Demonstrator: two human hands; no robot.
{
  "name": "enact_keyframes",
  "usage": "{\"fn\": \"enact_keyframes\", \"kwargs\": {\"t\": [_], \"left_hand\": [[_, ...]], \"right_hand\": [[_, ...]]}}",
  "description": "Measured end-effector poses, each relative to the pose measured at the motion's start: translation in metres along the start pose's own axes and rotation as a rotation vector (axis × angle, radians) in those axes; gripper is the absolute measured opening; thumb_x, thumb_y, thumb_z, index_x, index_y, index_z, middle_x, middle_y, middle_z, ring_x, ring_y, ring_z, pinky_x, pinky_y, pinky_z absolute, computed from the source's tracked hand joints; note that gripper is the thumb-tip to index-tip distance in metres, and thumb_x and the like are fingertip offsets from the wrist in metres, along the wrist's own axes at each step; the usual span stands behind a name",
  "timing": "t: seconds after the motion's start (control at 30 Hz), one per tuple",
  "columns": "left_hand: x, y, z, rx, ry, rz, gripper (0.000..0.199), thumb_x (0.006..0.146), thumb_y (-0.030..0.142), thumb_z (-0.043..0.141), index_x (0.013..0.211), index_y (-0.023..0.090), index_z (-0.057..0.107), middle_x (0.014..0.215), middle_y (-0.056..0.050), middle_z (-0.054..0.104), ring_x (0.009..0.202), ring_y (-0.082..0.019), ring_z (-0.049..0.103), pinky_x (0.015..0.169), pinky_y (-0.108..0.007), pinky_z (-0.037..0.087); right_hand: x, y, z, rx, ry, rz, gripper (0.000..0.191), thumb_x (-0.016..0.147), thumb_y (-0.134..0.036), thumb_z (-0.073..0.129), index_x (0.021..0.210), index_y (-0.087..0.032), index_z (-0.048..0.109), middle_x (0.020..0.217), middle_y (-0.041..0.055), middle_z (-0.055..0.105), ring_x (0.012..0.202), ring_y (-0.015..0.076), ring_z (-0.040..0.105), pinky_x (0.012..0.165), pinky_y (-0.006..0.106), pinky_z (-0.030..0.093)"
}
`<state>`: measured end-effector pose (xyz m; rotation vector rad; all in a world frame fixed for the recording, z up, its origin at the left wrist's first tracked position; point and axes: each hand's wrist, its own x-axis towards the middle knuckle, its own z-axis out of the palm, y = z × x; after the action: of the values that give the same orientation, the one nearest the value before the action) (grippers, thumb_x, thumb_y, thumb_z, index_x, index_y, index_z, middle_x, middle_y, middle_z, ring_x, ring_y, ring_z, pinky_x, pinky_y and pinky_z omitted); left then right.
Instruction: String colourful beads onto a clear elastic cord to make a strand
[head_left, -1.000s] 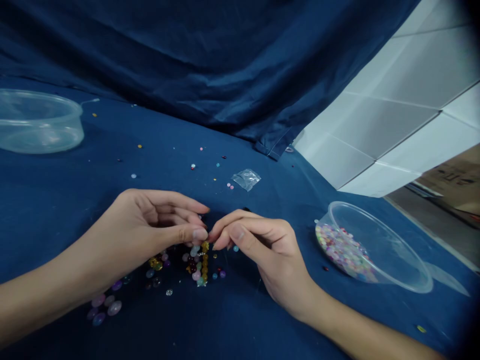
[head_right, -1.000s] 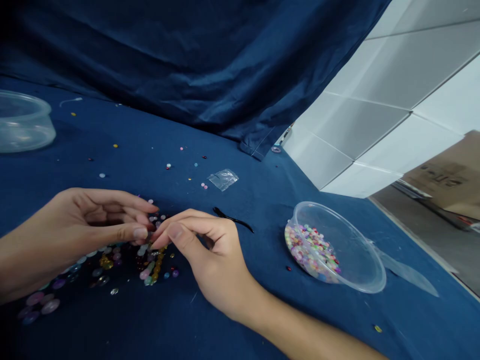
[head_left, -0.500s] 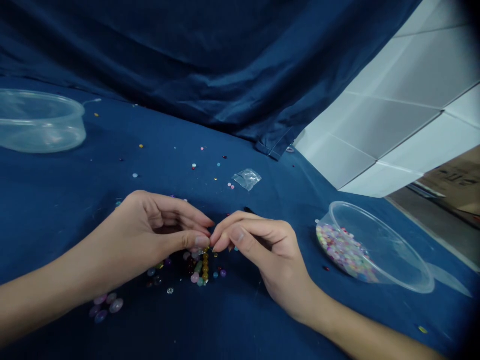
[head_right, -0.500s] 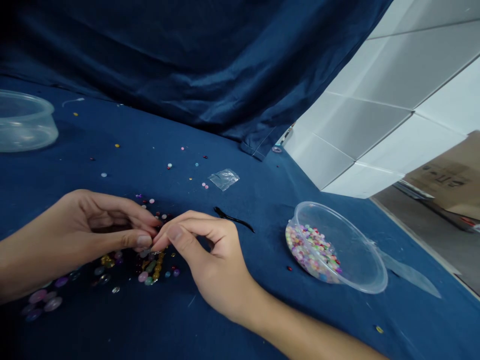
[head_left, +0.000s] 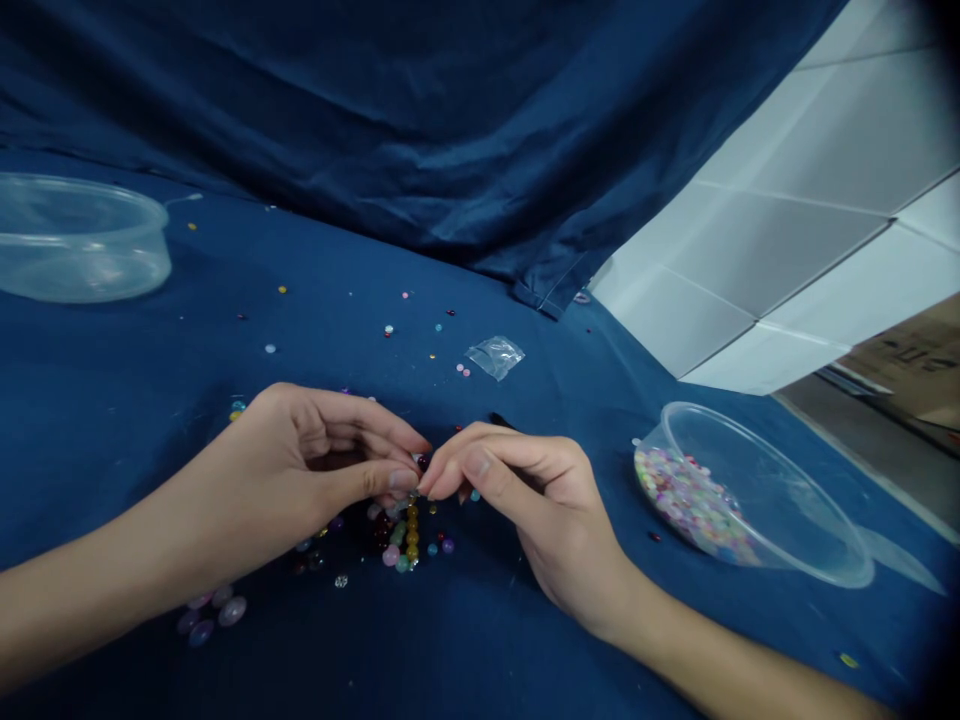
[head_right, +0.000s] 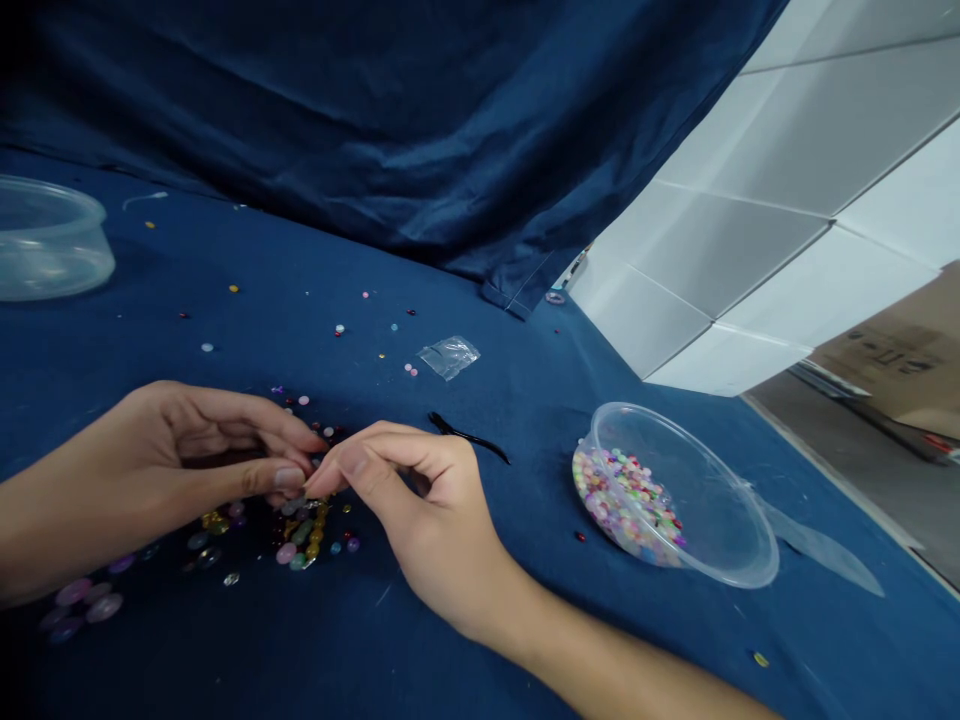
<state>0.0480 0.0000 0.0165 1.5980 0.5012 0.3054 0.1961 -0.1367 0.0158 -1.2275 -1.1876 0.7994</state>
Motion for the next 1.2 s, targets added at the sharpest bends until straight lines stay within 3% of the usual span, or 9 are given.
{"fn": "enact_keyframes", "kwargs": {"t": [0.17, 0.37, 0.5, 0.67, 0.87, 1.2], "left_hand": [[-0.0015, 0.0024, 0.003, -0.036, 0.016, -0.005, 0.017, 0.074, 0.027, 0.075, 0.088, 0.019, 0.075, 0.078, -0.002, 0.077, 0.071, -0.015, 0.072, 0.064, -0.017, 0.056], [-0.0015, 0.0046, 0.0046, 0.001, 0.061, -0.006, 0.024, 0.075, 0.033, 0.073, 0.094, 0.019, 0.075, 0.073, -0.004, 0.074, 0.075, -0.021, 0.071, 0.07, -0.029, 0.058], [0.0007, 0.0054, 0.0045, 0.01, 0.068, 0.004, 0.027, 0.076, 0.036, 0.072, 0.096, 0.018, 0.075, 0.071, -0.004, 0.072, 0.077, -0.021, 0.07, 0.073, -0.032, 0.058], [-0.0001, 0.0019, 0.0033, 0.015, 0.039, -0.001, 0.027, 0.075, 0.033, 0.072, 0.097, 0.018, 0.074, 0.073, -0.004, 0.073, 0.076, -0.021, 0.07, 0.072, -0.031, 0.058], [-0.0033, -0.0016, 0.0032, 0.003, -0.037, -0.009, 0.021, 0.076, 0.028, 0.072, 0.092, 0.015, 0.072, 0.078, -0.004, 0.076, 0.069, -0.017, 0.072, 0.064, -0.022, 0.056], [-0.0022, -0.003, 0.0032, -0.004, -0.044, 0.029, 0.019, 0.076, 0.029, 0.073, 0.09, 0.016, 0.073, 0.077, -0.004, 0.077, 0.068, -0.017, 0.073, 0.062, -0.019, 0.056]], "right_hand": [[0.0006, 0.001, -0.0003, 0.011, -0.005, 0.008, 0.028, 0.098, -0.026, 0.058, 0.079, -0.018, 0.078, 0.084, 0.004, 0.071, 0.082, 0.0157, 0.065, 0.08, 0.03, 0.049], [0.0003, 0.0019, 0.0002, 0.008, -0.007, 0.024, 0.027, 0.097, -0.027, 0.058, 0.08, -0.02, 0.077, 0.083, 0.0035, 0.071, 0.082, 0.0167, 0.064, 0.079, 0.031, 0.049], [0.0001, 0.0025, 0.0015, 0.018, -0.017, 0.036, 0.027, 0.097, -0.027, 0.058, 0.079, -0.02, 0.077, 0.082, 0.003, 0.071, 0.079, 0.0154, 0.063, 0.077, 0.03, 0.048], [0.0005, 0.0038, 0.002, 0.005, -0.037, 0.074, 0.03, 0.098, -0.026, 0.057, 0.077, -0.016, 0.076, 0.081, 0.0039, 0.069, 0.078, 0.0151, 0.062, 0.078, 0.03, 0.047], [0.0008, 0.0057, 0.0022, 0.014, -0.05, 0.077, 0.03, 0.098, -0.026, 0.057, 0.077, -0.016, 0.076, 0.08, 0.0034, 0.069, 0.079, 0.0142, 0.062, 0.078, 0.028, 0.047], [-0.0005, 0.0055, 0.0014, 0.033, -0.041, 0.061, 0.03, 0.097, -0.025, 0.058, 0.076, -0.013, 0.076, 0.079, 0.0044, 0.069, 0.077, 0.0133, 0.062, 0.076, 0.027, 0.048]]}}
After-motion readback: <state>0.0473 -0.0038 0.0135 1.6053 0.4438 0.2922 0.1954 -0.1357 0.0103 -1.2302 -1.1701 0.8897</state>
